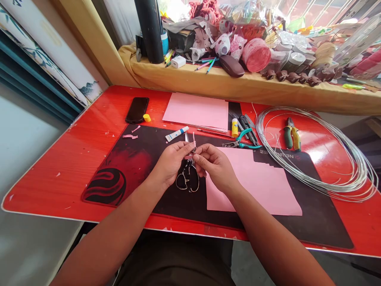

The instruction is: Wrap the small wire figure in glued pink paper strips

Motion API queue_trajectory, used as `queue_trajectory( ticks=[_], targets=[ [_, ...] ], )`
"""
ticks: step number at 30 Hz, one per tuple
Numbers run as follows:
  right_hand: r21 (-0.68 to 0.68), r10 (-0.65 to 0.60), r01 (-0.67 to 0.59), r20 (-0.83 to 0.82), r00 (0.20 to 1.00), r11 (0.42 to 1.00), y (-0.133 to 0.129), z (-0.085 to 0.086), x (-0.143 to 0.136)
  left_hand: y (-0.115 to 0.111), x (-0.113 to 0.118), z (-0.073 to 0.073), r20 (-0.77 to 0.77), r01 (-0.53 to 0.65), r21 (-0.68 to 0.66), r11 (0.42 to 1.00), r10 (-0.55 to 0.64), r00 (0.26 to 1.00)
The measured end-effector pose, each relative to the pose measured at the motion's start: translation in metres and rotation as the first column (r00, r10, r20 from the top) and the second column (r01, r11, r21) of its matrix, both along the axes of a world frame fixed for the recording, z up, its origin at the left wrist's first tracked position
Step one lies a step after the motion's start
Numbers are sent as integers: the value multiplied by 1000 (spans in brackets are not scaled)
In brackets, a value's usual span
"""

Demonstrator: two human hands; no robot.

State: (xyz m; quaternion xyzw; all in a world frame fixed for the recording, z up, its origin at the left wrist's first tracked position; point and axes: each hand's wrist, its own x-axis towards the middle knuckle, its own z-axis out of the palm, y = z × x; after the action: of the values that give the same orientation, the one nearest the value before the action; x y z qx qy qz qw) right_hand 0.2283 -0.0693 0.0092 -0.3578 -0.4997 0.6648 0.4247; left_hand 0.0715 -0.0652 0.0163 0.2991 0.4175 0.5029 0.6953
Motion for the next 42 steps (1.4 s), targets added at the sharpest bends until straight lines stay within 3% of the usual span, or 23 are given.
queue_trajectory(
  ticks=[13,20,28,37,42],
  targets=[
    [22,15,-16,31,999,1000,1,1,1,-1,3,-2,3,-41,8,999,41,999],
    [31,77,-79,56,995,996,4,-2,5,0,0,-1,-25,4,14,1000,-3,1000],
    [98,-3,-7,106,994,995,-2,-1,1,1,-3,-5,-46,26,13,1000,-26,999],
    [49,48,-48,-11,999,998,-3,2,1,1,-11,-2,-35,111,35,993,-109,993],
    [30,50,-48,-65,997,998,-3,3,2,2,-14,-1,-6,67,54,996,-67,998]
  ],
)
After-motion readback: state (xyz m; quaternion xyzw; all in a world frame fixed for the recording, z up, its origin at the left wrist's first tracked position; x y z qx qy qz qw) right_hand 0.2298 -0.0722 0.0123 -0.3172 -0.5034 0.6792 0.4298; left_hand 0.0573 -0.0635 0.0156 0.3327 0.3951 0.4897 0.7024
